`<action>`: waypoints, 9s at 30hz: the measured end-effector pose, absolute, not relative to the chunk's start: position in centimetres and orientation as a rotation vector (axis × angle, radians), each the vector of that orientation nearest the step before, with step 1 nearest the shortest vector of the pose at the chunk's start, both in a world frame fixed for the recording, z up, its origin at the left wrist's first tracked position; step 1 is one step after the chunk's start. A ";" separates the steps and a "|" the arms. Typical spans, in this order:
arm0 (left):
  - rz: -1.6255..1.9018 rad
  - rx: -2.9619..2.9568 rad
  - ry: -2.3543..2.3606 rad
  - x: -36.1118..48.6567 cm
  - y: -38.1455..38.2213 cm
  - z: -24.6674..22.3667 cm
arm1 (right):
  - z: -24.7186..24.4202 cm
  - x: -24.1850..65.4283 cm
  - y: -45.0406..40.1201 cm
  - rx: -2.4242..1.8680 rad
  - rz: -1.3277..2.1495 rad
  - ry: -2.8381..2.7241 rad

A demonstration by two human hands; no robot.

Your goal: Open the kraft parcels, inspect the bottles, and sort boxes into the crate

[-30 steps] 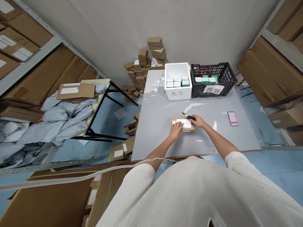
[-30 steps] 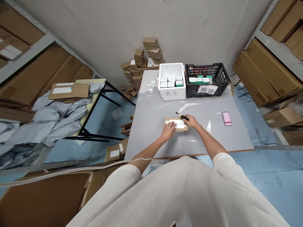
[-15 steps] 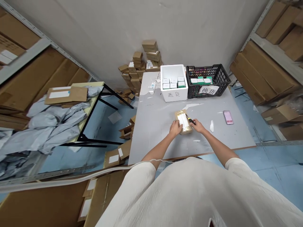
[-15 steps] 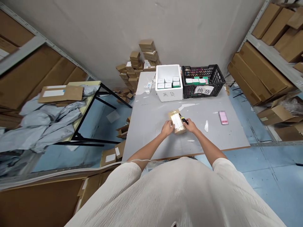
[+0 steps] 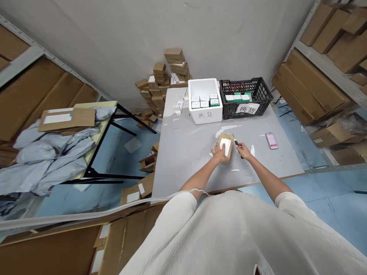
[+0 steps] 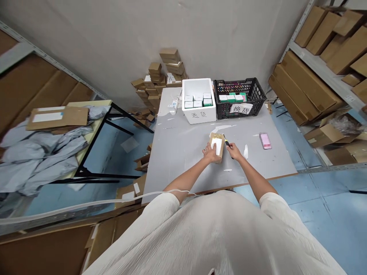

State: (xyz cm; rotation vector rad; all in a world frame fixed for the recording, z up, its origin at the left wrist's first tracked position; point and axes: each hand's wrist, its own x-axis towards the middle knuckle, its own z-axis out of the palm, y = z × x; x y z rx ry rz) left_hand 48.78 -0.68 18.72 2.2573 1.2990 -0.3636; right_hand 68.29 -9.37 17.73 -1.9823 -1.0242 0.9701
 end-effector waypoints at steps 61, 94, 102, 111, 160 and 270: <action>-0.165 2.734 0.827 43.7 -2.1 19.5 | 20.5 71.5 -11.4 -1.982 1.465 -1.686; -0.225 2.527 1.081 45.7 2.2 19.5 | 20.7 68.1 -15.2 -2.079 0.771 -1.858; -0.042 2.607 1.008 44.5 1.0 18.4 | 19.7 67.4 -15.3 -2.129 0.728 -1.770; 0.099 2.607 1.086 43.7 -1.5 17.2 | 20.4 66.6 -15.9 -2.195 0.686 -1.723; 0.364 2.502 1.138 42.7 -3.1 15.1 | 18.4 72.4 -15.9 -2.039 0.783 -1.567; 0.098 2.751 1.097 32.6 -3.7 19.4 | 20.1 58.9 -5.8 -2.507 0.544 -1.904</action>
